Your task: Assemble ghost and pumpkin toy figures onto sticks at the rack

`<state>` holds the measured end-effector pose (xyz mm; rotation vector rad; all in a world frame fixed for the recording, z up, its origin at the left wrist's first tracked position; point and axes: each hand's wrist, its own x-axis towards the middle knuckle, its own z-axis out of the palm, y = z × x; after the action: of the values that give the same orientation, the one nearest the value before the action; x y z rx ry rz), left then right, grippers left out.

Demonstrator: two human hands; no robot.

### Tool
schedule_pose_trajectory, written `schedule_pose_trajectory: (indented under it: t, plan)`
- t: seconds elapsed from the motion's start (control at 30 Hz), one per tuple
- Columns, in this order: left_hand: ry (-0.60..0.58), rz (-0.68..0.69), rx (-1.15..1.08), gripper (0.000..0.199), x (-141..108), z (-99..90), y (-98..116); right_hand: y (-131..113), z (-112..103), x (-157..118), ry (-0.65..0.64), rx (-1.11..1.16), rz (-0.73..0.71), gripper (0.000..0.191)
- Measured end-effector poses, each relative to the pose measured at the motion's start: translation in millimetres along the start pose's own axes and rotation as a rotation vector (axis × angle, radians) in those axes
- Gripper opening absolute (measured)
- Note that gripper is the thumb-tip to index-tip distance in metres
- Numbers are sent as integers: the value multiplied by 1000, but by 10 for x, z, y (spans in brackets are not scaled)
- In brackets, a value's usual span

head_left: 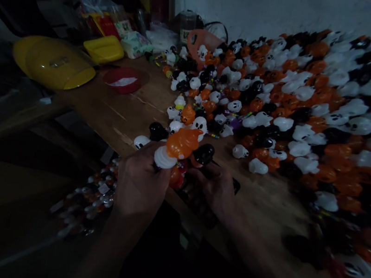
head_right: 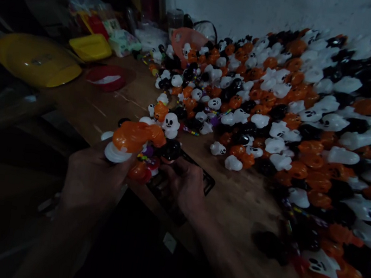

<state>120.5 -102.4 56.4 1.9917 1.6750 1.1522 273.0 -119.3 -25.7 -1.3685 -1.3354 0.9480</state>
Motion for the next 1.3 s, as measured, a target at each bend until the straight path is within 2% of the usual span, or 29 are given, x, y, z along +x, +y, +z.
schedule_pose_trajectory:
  t: [0.1, 0.23, 0.33, 0.4, 0.53, 0.63, 0.73, 0.87, 1.03, 1.2, 1.3]
  plan:
    - [3, -29, 6, 17, -4, 2, 6, 1, -9, 3, 28, -36, 40, 22]
    - [53, -133, -10, 14, -44, 15, 16, -31, -18, -11, 90, 55, 25, 19]
    - [77, -170, -52, 13, -77, 33, 31, -37, -1, -24, 41, 8, 5, 18]
    - [88, -137, -43, 13, -84, 42, 47, -30, 15, -34, 16, -77, -20, 18]
    - [90, -42, -11, 18, -56, 44, 49, -27, 37, -76, 44, -270, -133, 10]
    - [44, 28, 1, 17, -25, 31, 15, -41, 47, -111, 16, -387, -211, 11]
    - [2, 45, 7, 16, -19, 19, -2, -46, 37, -113, -9, -435, -224, 15]
    - [13, -46, -30, 18, -33, 5, 28, -59, -44, -33, -133, -508, -290, 15]
    - [-52, -193, -219, 19, -22, -31, 77, -116, -114, 55, -234, -523, -319, 17]
    - [-74, -256, -390, 28, -21, -178, 153, -111, -35, -16, -184, -425, -253, 20]
    - [-89, -277, -355, 31, -61, -316, 165, -122, -68, -94, -161, -363, -237, 19]
